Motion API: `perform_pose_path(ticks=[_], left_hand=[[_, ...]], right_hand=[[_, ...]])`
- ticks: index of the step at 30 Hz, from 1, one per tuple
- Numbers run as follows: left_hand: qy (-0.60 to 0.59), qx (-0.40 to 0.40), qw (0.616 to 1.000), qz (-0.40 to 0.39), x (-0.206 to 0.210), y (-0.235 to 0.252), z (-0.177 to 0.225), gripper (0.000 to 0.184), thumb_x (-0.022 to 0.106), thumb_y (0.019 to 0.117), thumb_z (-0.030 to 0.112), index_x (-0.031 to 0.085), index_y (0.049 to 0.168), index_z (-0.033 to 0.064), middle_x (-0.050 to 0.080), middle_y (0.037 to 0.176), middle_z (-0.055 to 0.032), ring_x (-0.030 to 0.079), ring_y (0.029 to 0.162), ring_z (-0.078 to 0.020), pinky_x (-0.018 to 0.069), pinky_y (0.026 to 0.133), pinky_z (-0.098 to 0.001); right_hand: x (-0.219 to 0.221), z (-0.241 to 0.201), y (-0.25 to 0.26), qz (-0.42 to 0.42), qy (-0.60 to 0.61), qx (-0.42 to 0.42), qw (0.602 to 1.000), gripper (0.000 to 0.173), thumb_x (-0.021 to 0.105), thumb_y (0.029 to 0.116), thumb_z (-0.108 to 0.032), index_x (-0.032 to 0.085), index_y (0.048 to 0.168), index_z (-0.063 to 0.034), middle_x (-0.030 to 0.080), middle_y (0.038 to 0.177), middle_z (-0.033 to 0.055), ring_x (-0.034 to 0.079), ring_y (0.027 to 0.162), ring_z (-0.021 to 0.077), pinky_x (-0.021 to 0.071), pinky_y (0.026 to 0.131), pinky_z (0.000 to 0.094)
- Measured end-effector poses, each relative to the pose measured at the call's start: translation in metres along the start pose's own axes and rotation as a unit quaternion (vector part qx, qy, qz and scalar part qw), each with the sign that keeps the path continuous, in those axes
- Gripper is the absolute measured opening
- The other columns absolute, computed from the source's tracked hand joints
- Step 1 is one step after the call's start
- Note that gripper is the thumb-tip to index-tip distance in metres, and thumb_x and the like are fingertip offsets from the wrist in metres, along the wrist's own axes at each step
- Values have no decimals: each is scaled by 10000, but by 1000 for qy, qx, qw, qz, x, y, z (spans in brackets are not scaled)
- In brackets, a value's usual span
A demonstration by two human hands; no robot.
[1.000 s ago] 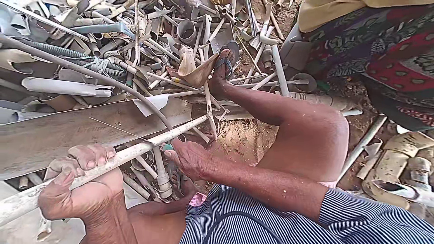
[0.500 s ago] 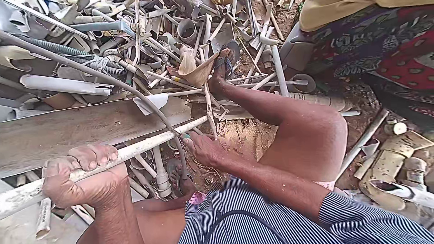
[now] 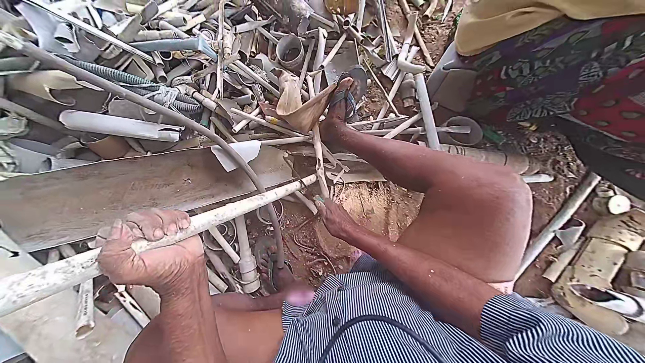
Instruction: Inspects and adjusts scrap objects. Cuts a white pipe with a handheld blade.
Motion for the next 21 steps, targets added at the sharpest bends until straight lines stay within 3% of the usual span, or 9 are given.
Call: perform_pose_path(ticks=[4,7,9,12,14,17,21], left_hand=[[43,-1,997,56,-4,-4,1,472,176,1045,128,436,652,146,435,470,32,497,408,-112,494,451,-251],[79,-17,991,110,-7,-5,4,465,170,1077,131,434,695,148,430,478,38,499,421,-109,501,471,-252],[75,-23,990,120,-11,-4,0,469,166,1072,126,427,684,153,414,463,47,481,403,-95,482,451,-238],[54,-10,995,87,-16,1,-2,499,149,1024,112,417,607,170,418,444,55,472,391,-76,457,429,-226],[53,-7,997,64,-11,2,-2,497,152,1015,106,428,607,168,436,450,52,483,393,-77,460,429,-221],[51,-8,996,66,-2,3,-3,501,141,1039,113,427,631,159,432,450,44,478,390,-87,465,435,-226],[89,-32,986,137,-9,0,-5,454,187,1107,156,411,712,148,397,484,45,463,407,-96,481,458,-236]], right_hand=[[15,-101,-64,-78,-4,-191,978,468,300,1135,-361,513,1285,29,638,1007,214,665,966,359,519,858,524],[22,-122,-75,-88,-37,-244,965,472,327,1129,-370,524,1261,37,649,976,219,675,955,382,521,841,541],[18,-84,-48,-58,-48,-197,977,492,302,1129,-362,521,1279,53,652,1007,244,670,987,403,512,872,558],[-2,8,8,-16,-45,1,999,563,237,1138,-382,476,1380,68,622,1240,299,625,1191,425,475,1010,567],[-5,30,17,-12,-26,68,997,576,225,1140,-391,463,1392,69,588,1309,299,600,1235,411,456,1034,546],[-6,15,8,-2,-10,33,999,555,244,1141,-372,476,1380,72,601,1275,298,616,1202,407,469,1018,542],[8,-81,-54,-76,-9,-143,987,472,295,1137,-363,507,1296,28,636,1057,230,660,1010,370,513,890,532]])
Point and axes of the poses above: each hand's wrist, its own y-axis towards the middle knuckle, its own x-axis out of the palm, z = x × y, the point moved 6 cm from there along y, towards the middle knuckle
